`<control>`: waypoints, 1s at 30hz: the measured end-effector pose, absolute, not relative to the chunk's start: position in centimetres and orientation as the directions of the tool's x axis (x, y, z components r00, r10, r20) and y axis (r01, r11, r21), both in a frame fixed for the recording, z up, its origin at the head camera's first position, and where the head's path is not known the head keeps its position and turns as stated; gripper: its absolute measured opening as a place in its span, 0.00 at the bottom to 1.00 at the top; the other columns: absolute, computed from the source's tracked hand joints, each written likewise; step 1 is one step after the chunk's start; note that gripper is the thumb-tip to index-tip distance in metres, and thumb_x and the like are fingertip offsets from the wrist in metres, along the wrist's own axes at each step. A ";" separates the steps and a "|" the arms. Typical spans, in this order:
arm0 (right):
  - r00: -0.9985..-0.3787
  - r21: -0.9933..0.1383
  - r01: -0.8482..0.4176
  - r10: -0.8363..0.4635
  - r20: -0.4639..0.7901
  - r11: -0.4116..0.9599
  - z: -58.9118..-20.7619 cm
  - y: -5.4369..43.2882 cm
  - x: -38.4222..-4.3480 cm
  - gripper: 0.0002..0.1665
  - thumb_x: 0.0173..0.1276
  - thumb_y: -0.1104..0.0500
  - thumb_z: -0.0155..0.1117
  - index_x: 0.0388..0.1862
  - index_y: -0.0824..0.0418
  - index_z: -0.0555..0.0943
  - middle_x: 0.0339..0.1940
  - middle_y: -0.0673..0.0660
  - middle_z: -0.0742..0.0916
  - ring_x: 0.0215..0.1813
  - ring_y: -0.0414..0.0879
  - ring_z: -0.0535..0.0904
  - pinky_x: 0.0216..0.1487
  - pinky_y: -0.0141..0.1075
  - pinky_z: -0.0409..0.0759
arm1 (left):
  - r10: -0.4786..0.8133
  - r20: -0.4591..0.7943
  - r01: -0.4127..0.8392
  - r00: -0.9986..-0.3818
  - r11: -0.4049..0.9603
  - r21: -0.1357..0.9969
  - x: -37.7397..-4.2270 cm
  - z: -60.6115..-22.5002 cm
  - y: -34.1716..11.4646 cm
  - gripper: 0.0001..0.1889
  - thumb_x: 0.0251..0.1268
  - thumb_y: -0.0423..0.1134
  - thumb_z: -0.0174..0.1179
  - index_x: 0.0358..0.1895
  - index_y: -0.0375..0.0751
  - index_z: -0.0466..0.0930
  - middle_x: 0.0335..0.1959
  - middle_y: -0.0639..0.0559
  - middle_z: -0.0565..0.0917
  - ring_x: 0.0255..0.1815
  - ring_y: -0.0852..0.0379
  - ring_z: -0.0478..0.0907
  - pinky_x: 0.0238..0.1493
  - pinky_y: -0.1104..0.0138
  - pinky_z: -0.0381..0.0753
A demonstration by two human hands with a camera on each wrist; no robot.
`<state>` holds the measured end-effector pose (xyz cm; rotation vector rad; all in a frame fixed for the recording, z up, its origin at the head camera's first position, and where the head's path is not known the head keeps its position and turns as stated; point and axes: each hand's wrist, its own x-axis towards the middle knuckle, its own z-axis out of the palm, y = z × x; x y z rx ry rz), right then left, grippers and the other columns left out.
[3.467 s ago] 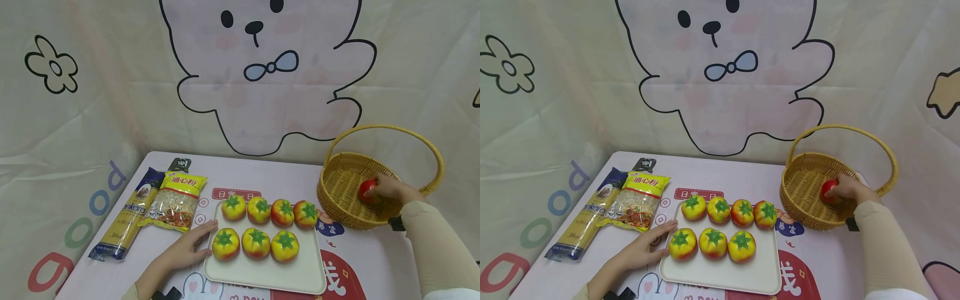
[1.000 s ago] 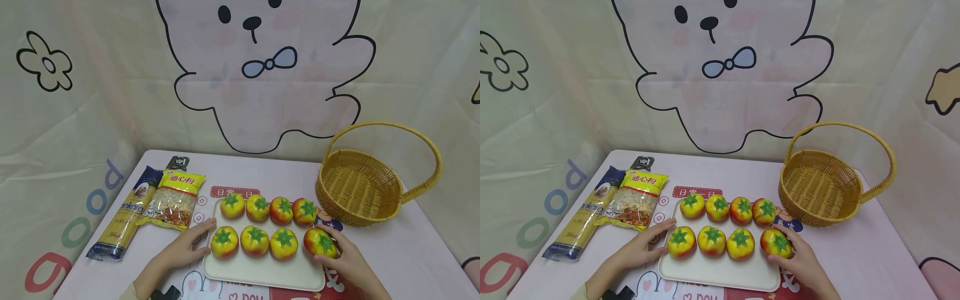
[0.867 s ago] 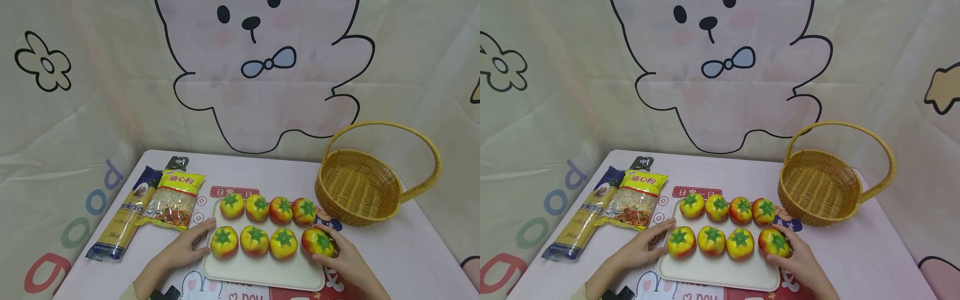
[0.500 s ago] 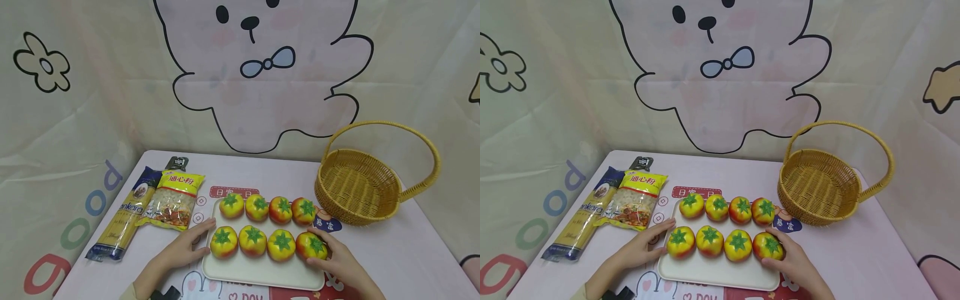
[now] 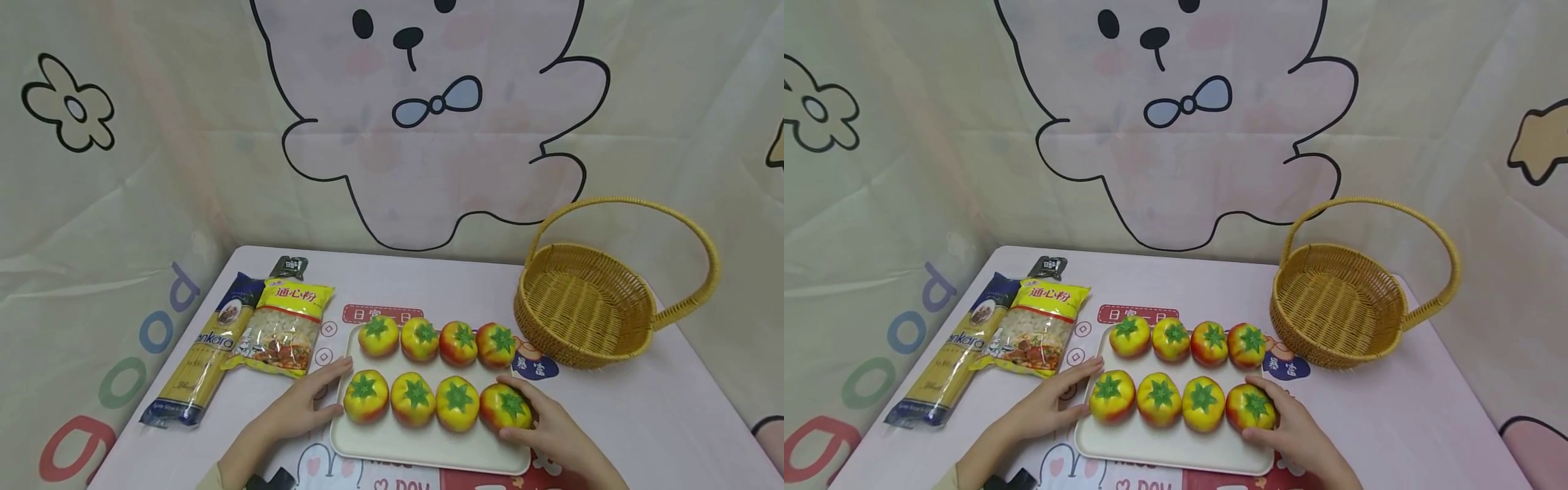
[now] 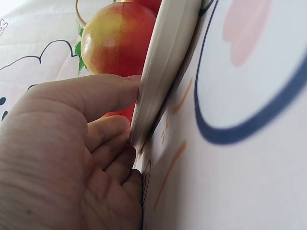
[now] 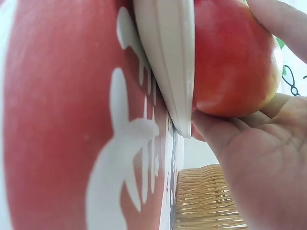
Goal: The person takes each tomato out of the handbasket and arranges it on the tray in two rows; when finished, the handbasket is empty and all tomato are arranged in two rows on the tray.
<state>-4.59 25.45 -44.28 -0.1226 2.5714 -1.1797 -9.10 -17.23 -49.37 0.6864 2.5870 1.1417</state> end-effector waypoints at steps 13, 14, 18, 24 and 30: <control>-0.947 -0.778 0.039 -0.226 -0.230 0.627 -44.3 25.4 -4.6 0.51 0.52 0.46 0.73 0.72 0.56 0.61 0.69 0.64 0.70 0.67 0.63 0.67 0.64 0.64 0.67 | 0.515 0.001 0.349 -0.857 0.579 0.737 -9.3 -49.6 -17.5 0.34 0.60 0.52 0.61 0.71 0.57 0.61 0.74 0.63 0.60 0.74 0.53 0.57 0.72 0.48 0.58; -0.947 -0.776 0.035 -0.226 -0.227 0.630 -44.3 25.4 -4.6 0.51 0.52 0.46 0.73 0.72 0.56 0.61 0.69 0.64 0.70 0.67 0.64 0.66 0.64 0.64 0.67 | 0.515 -0.001 0.346 -0.857 0.578 0.739 -9.3 -49.6 -17.5 0.35 0.60 0.52 0.61 0.71 0.58 0.61 0.74 0.63 0.60 0.74 0.53 0.57 0.72 0.48 0.58; -0.954 -0.765 -0.012 -0.236 -0.184 0.644 -44.1 25.4 -4.5 0.52 0.52 0.46 0.73 0.72 0.58 0.60 0.69 0.64 0.71 0.67 0.64 0.67 0.64 0.62 0.68 | 0.516 -0.001 0.346 -0.857 0.577 0.740 -9.4 -49.6 -17.4 0.35 0.60 0.52 0.61 0.71 0.58 0.61 0.74 0.63 0.59 0.75 0.53 0.56 0.72 0.48 0.58; -0.941 -0.801 -0.009 -0.276 -0.196 0.599 -43.5 26.2 -4.2 0.50 0.57 0.50 0.71 0.73 0.60 0.56 0.72 0.69 0.65 0.69 0.70 0.62 0.62 0.57 0.74 | 0.523 0.005 0.357 -0.852 0.574 0.737 -9.5 -49.5 -17.3 0.35 0.60 0.52 0.61 0.71 0.57 0.61 0.74 0.63 0.59 0.75 0.54 0.56 0.72 0.49 0.58; -0.939 -0.778 -0.016 -0.276 -0.204 0.629 -42.5 27.4 -3.8 0.49 0.60 0.52 0.68 0.74 0.60 0.54 0.72 0.71 0.64 0.69 0.73 0.60 0.59 0.64 0.72 | 0.518 -0.015 0.339 -0.855 0.581 0.740 -9.5 -49.4 -17.2 0.35 0.59 0.50 0.61 0.71 0.58 0.61 0.74 0.65 0.58 0.75 0.55 0.55 0.72 0.49 0.58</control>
